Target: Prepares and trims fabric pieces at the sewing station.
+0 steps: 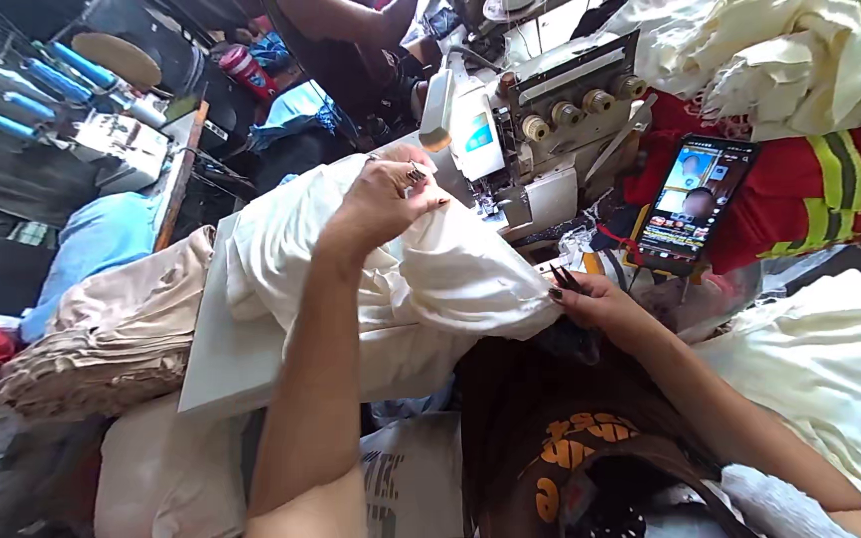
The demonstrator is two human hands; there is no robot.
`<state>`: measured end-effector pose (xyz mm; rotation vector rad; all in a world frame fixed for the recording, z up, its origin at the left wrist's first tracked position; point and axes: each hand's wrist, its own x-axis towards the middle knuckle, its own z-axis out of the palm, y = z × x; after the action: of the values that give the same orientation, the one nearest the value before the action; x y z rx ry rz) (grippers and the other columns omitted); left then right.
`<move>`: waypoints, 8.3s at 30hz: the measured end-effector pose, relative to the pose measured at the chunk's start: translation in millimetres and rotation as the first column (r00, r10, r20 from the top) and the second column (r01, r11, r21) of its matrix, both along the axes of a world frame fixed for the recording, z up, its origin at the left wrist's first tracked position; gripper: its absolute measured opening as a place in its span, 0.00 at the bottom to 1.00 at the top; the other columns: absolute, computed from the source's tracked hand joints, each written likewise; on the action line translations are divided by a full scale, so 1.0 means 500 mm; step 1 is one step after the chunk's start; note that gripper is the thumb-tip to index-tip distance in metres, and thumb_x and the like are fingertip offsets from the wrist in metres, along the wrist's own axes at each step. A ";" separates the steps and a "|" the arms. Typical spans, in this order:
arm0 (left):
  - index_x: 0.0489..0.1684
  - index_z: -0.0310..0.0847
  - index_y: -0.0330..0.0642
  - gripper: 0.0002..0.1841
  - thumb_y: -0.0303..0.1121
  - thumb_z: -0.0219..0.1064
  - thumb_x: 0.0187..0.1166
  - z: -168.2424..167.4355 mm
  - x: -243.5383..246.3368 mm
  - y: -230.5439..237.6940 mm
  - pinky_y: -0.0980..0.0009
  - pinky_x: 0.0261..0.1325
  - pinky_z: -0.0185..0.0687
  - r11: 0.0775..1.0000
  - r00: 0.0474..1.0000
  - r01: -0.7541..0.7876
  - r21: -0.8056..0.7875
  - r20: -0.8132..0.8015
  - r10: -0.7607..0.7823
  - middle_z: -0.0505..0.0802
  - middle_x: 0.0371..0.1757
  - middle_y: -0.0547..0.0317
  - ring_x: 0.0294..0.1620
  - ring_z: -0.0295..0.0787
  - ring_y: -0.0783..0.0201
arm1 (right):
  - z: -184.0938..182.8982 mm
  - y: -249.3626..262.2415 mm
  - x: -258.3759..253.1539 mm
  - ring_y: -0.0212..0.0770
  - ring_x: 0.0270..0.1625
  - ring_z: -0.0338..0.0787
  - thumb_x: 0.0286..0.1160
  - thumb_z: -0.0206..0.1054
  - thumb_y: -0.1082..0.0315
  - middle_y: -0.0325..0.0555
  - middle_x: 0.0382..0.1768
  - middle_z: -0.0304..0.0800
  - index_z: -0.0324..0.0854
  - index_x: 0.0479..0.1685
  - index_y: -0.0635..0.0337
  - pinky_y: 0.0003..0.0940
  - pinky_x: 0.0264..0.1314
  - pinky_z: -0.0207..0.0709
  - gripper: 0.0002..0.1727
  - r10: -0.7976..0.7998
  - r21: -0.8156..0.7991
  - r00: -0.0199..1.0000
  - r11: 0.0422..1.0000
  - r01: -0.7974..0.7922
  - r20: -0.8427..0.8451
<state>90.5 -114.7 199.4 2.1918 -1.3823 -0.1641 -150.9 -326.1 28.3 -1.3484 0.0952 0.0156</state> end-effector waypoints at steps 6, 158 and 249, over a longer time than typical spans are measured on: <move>0.41 0.86 0.34 0.13 0.38 0.66 0.83 -0.141 -0.049 -0.075 0.42 0.42 0.79 0.879 0.884 -0.465 0.104 -0.006 0.468 0.89 0.30 0.47 0.35 0.87 0.48 | -0.012 -0.003 -0.020 0.17 0.16 0.67 0.82 0.64 0.66 0.23 0.20 0.76 0.84 0.44 0.53 0.14 0.19 0.61 0.05 0.069 0.105 0.997 0.992 -0.064 -0.044; 0.44 0.91 0.34 0.06 0.19 0.71 0.75 -0.457 -0.407 -0.057 0.71 0.55 0.89 0.870 0.888 -0.246 -0.427 -0.459 0.026 0.93 0.46 0.54 0.47 0.91 0.68 | -0.082 0.002 -0.144 0.28 0.44 0.89 0.87 0.62 0.67 0.40 0.43 0.94 0.89 0.50 0.59 0.30 0.53 0.83 0.10 -0.285 -0.609 0.958 0.759 0.231 0.008; 0.64 0.74 0.35 0.24 0.14 0.73 0.68 -0.160 -0.130 -0.058 0.67 0.41 0.94 0.663 0.518 -0.701 -0.264 -0.827 0.218 0.93 0.38 0.54 0.33 0.94 0.64 | 0.115 0.040 0.228 0.27 0.29 0.79 0.71 0.75 0.71 0.39 0.29 0.85 0.87 0.38 0.61 0.28 0.35 0.74 0.04 -0.233 -0.331 0.960 0.904 0.273 0.154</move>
<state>25.4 -143.6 119.3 1.5758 -0.2262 -0.3309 -36.9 -306.1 85.7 -1.6807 0.1859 -0.3103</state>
